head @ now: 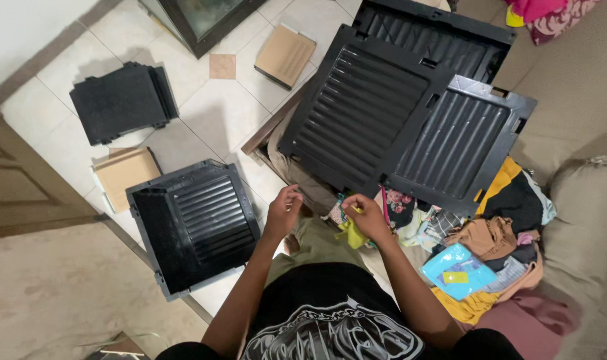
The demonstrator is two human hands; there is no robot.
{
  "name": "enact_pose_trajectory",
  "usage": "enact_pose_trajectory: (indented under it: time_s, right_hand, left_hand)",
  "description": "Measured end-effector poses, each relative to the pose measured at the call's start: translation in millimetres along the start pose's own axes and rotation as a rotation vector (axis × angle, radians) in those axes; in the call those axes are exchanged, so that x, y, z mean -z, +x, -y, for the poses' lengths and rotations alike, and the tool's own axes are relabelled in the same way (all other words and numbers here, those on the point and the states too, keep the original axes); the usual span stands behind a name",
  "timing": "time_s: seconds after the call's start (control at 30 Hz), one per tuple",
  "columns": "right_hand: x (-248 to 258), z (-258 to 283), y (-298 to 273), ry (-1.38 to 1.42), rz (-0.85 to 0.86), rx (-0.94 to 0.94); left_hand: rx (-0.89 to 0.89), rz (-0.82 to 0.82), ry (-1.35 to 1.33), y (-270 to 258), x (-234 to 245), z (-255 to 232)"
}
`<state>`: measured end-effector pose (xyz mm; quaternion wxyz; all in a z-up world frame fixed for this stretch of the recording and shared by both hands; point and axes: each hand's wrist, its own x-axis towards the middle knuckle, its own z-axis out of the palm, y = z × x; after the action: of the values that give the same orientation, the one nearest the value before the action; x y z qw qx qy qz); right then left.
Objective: The person sits on the floor and wipes the interior and exterior surfaces of a black plastic crate with a yellow cloth. They flip the crate to clean different sides, then place it on top of a beige crate.
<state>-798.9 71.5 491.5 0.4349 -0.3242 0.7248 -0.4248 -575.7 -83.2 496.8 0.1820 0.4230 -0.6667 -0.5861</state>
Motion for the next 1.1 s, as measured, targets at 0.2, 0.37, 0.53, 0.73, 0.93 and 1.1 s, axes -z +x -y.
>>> enact_pose_trajectory:
  time_s: [0.2,0.37,0.53,0.73,0.93,1.1]
  right_hand:
    - [7.1,20.1,27.1,0.291,-0.066,-0.321]
    - [15.9,44.1,68.4,0.155,-0.064,-0.146]
    - [18.2,48.4,114.0,0.253,-0.016,-0.193]
    - [6.6,34.0,153.3,0.225,0.045,-0.226]
    - [-3.6,24.5,182.5,0.297,0.01,-0.292]
    - [0.6,21.4,149.1,0.316,-0.213,-0.339]
  left_hand:
    - [-0.023,-0.014,-0.057,18.0,17.8,-18.6]
    - [0.033,-0.121,-0.002,26.7,51.0,-26.2]
    - [0.05,-0.257,0.058,30.3,78.2,-18.8]
    - [0.156,-0.322,-0.053,38.3,90.1,-5.1]
    - [0.183,-0.259,-0.113,51.6,82.8,8.6]
    - [0.224,-0.044,-0.033,72.8,73.2,38.7]
